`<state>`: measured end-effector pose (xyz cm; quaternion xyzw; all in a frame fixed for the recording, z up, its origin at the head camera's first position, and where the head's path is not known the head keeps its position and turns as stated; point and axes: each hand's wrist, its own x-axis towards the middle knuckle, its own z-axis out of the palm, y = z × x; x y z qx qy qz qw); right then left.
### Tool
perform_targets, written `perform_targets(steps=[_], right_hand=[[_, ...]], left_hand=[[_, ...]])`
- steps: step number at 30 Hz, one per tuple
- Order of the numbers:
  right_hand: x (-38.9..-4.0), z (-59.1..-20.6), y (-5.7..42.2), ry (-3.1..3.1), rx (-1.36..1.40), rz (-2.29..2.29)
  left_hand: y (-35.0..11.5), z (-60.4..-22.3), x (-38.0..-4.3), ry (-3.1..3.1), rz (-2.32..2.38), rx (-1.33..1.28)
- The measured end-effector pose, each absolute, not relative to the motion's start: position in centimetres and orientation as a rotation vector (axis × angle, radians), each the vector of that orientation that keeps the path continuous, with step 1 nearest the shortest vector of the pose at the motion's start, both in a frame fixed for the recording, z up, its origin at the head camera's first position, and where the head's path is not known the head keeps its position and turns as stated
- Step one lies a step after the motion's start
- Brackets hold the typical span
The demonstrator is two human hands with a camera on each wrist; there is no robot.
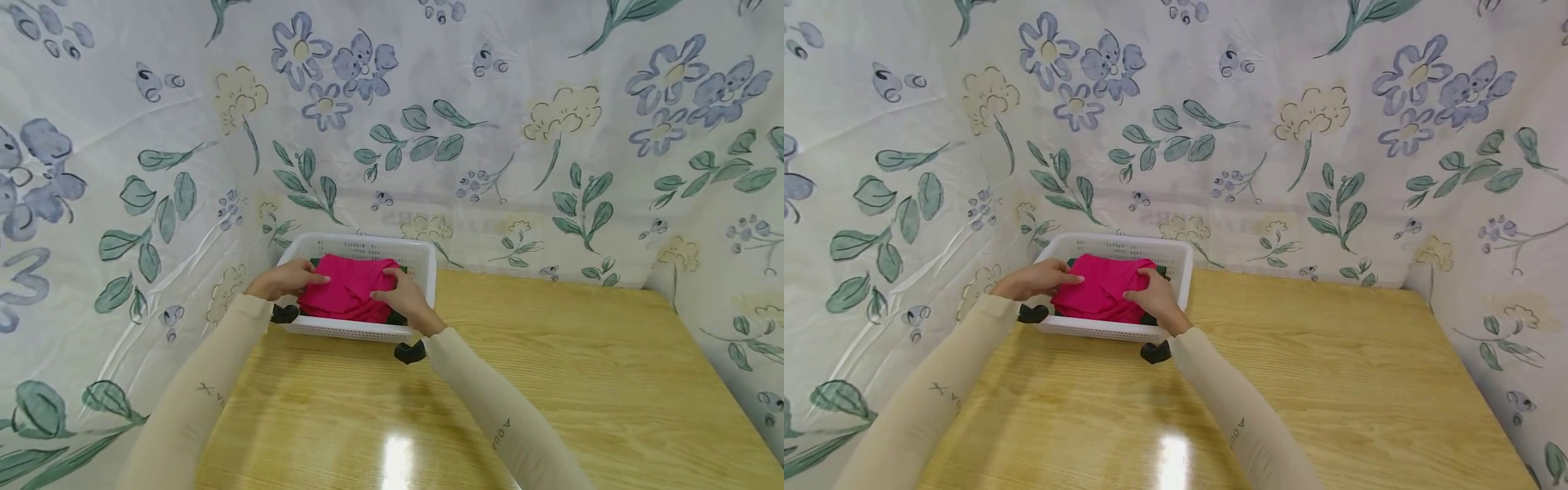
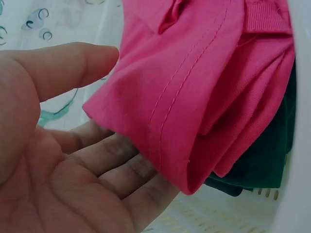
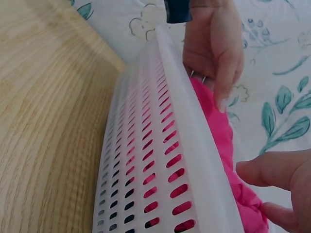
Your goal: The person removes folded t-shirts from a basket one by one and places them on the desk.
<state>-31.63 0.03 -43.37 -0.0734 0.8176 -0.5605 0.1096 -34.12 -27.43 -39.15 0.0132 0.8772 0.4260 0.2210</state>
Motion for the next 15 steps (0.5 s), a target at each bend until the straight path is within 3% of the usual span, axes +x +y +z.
perform_targets(steps=[9,15], right_hand=[[-32.17,-43.73,0.18,2.345,-0.249,-1.624],[-32.51,-44.03,-0.15,2.323,-0.335,-1.59]], left_hand=[[-26.86,-39.08,-34.48,2.34,1.341,0.114],[-26.48,-39.31,-34.53,2.398,1.195,0.205]])
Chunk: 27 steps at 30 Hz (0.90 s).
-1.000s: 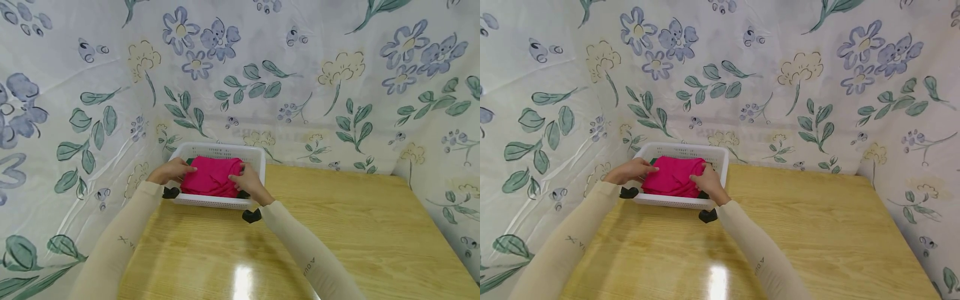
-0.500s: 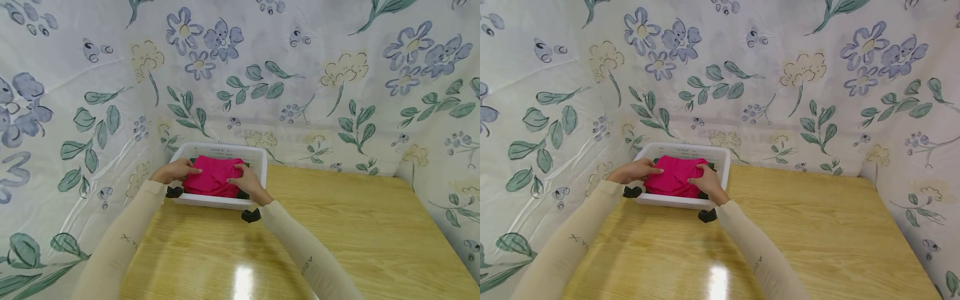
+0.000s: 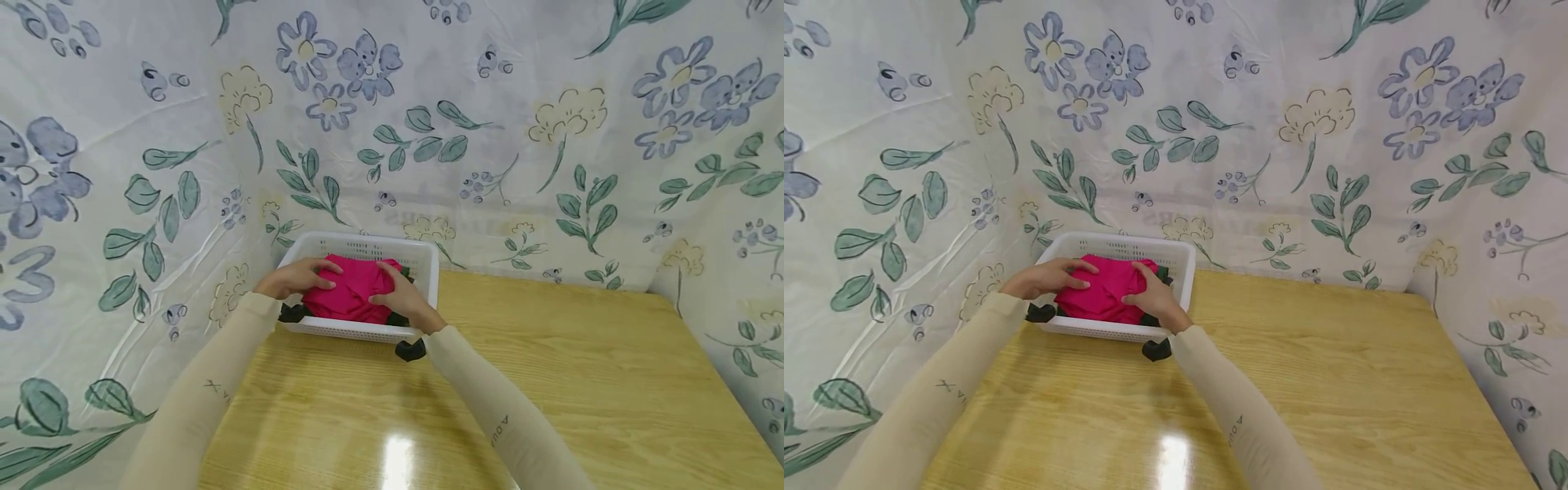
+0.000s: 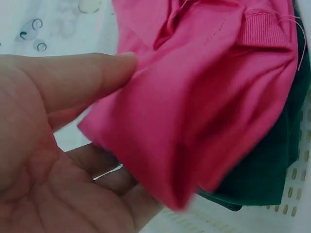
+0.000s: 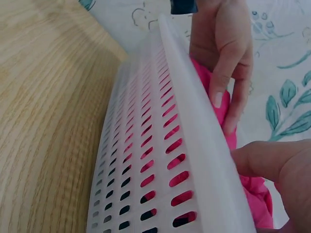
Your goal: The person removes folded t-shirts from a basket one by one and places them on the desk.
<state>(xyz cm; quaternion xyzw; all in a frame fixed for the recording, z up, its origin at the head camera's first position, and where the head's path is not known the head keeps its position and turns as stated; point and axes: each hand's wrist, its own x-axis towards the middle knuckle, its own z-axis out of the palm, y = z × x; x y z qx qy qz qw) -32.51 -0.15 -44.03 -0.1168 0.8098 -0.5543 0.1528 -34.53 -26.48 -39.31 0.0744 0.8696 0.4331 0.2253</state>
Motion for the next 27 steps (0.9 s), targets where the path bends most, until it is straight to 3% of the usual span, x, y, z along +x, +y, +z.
perform_targets(steps=[27], right_hand=[[-32.84,-43.76,0.23,2.616,-0.469,-1.511]], left_hand=[[-26.83,-38.75,-33.68,2.572,1.196,0.23]])
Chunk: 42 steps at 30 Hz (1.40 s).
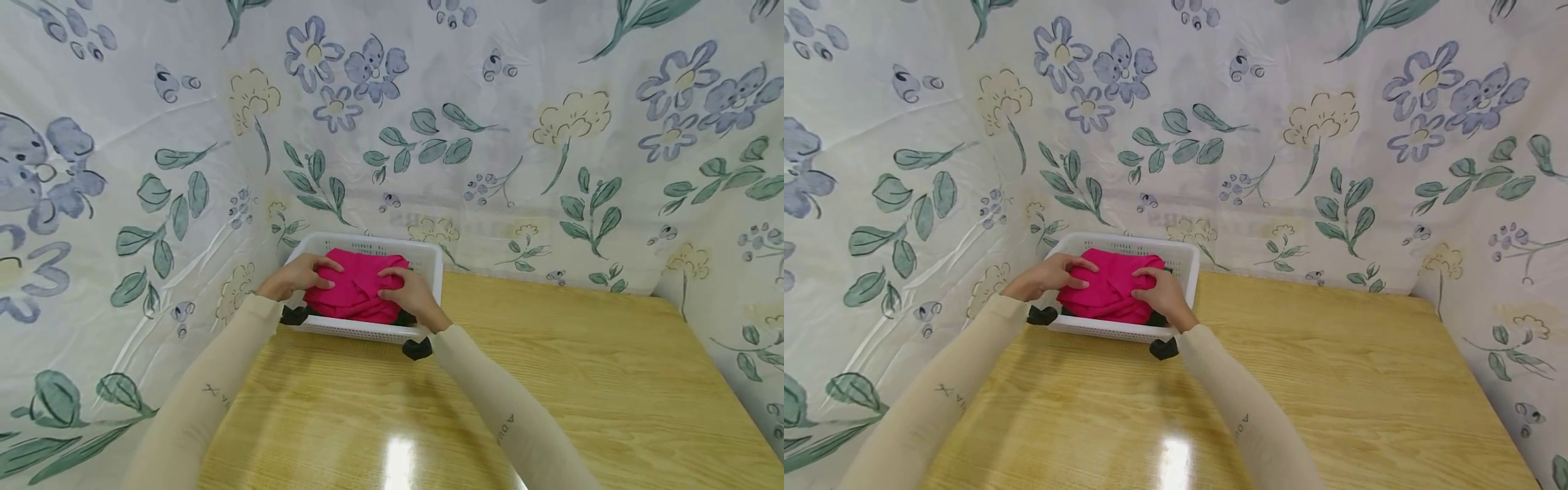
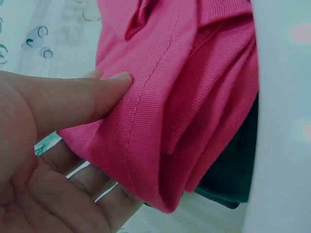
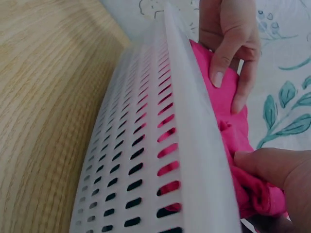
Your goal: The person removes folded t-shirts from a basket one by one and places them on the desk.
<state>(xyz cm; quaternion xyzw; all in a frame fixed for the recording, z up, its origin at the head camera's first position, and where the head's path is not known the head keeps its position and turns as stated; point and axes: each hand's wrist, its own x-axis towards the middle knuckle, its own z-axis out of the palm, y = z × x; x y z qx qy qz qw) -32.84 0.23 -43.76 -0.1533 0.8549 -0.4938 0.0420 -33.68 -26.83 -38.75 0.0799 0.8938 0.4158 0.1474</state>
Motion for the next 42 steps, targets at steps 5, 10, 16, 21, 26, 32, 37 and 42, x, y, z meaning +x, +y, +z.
perform_targets(steps=[5,10,16,21,26,32,37,42], right_hand=[[-32.7,-43.3,1.1,2.623,-0.561,-1.538],[-32.6,-43.0,1.8,2.66,-0.591,-1.535],[-32.5,-42.6,2.3,2.682,-0.634,-1.509],[-32.6,-42.4,3.0,2.672,-0.651,-1.482],[-32.8,-42.4,3.7,2.672,-0.67,-1.444],[-32.7,-41.9,4.3,2.662,-0.666,-1.429],[-32.5,-41.4,4.6,2.66,-0.66,-1.441],[-32.3,-40.9,5.3,2.658,-0.649,-1.467]], left_hand=[[-26.5,-38.6,-33.5,2.582,1.199,0.236],[-26.1,-38.2,-33.1,2.575,1.233,0.246],[-25.9,-38.2,-32.8,2.585,1.243,0.269],[-25.6,-38.3,-32.8,2.598,1.247,0.287],[-25.2,-38.0,-32.7,2.603,1.252,0.301],[-24.8,-37.9,-32.5,2.609,1.246,0.306],[-24.4,-37.7,-32.3,2.617,1.244,0.322],[-23.9,-37.2,-32.1,2.619,1.244,0.345]])
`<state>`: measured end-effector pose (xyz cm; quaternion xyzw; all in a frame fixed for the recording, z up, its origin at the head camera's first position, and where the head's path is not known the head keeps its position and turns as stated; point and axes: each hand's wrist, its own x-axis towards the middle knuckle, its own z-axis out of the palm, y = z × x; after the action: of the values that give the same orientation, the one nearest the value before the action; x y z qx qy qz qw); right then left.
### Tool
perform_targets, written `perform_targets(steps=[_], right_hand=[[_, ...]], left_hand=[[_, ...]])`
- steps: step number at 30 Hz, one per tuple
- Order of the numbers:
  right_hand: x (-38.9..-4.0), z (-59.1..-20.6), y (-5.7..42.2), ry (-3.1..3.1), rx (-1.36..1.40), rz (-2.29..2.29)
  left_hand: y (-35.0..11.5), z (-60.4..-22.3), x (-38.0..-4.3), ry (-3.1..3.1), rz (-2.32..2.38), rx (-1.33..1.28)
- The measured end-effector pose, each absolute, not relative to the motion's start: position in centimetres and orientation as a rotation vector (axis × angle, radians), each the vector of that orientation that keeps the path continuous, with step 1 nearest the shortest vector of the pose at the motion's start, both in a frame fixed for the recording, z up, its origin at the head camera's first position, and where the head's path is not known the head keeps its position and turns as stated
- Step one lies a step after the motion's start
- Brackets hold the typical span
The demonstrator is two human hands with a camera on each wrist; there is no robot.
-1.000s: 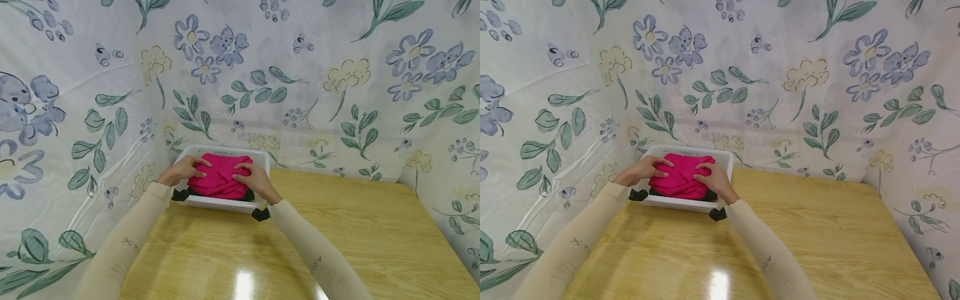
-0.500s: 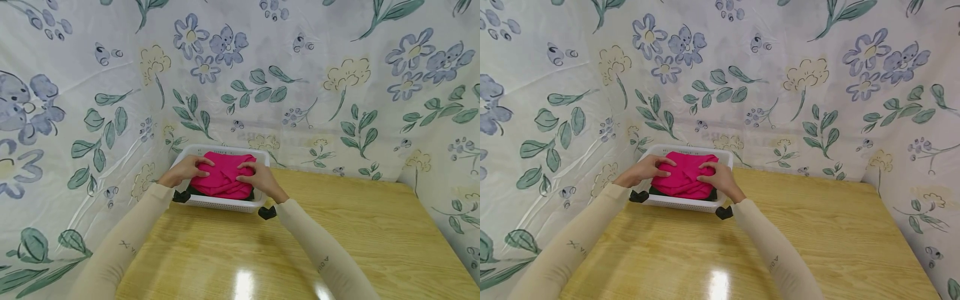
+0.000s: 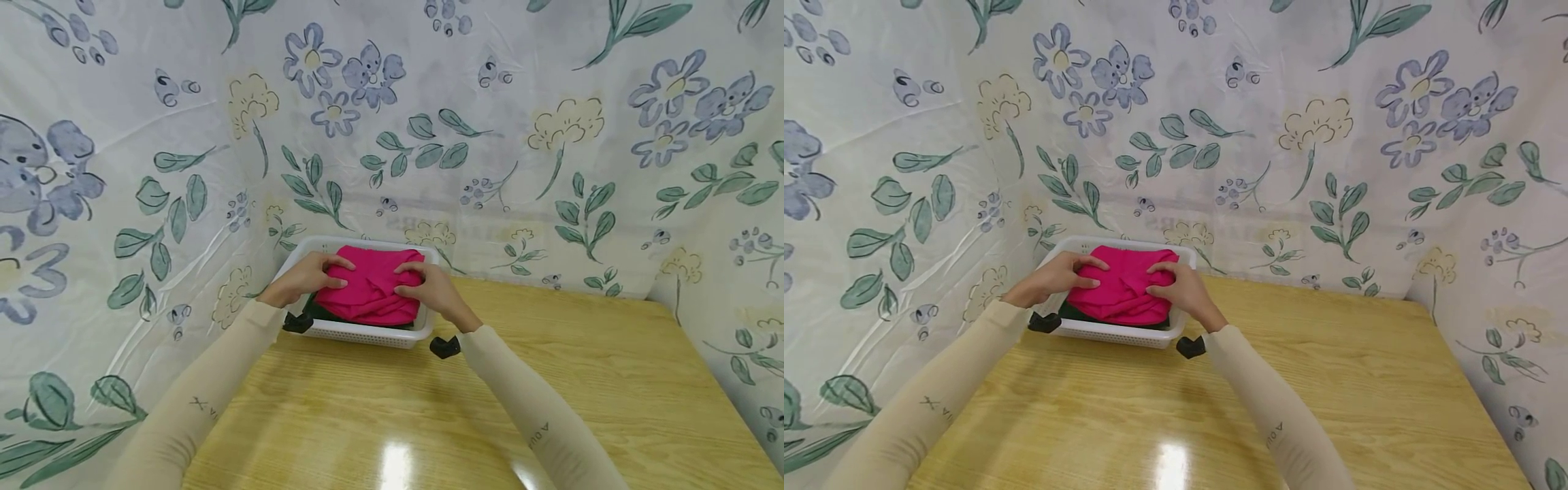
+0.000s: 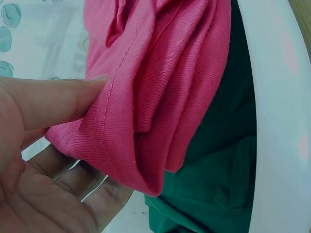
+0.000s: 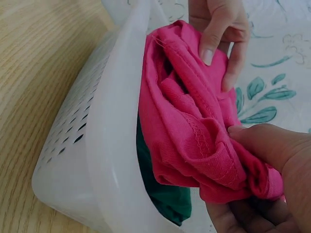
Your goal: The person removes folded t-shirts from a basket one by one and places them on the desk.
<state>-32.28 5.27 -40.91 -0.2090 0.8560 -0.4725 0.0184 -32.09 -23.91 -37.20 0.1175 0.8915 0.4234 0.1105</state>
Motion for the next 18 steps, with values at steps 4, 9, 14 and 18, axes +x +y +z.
perform_targets(steps=[4,9,14,18], right_hand=[[-32.2,-40.7,5.8,2.665,-0.648,-1.485],[-32.1,-40.4,6.9,2.665,-0.649,-1.493],[-32.1,-40.3,7.9,2.675,-0.634,-1.482],[-31.9,-40.1,8.8,2.695,-0.631,-1.478]], left_hand=[[-23.5,-36.9,-32.0,2.62,1.248,0.369],[-22.5,-36.5,-32.0,2.625,1.258,0.392],[-21.4,-36.4,-32.0,2.633,1.259,0.406],[-20.7,-36.4,-32.2,2.634,1.255,0.418]])
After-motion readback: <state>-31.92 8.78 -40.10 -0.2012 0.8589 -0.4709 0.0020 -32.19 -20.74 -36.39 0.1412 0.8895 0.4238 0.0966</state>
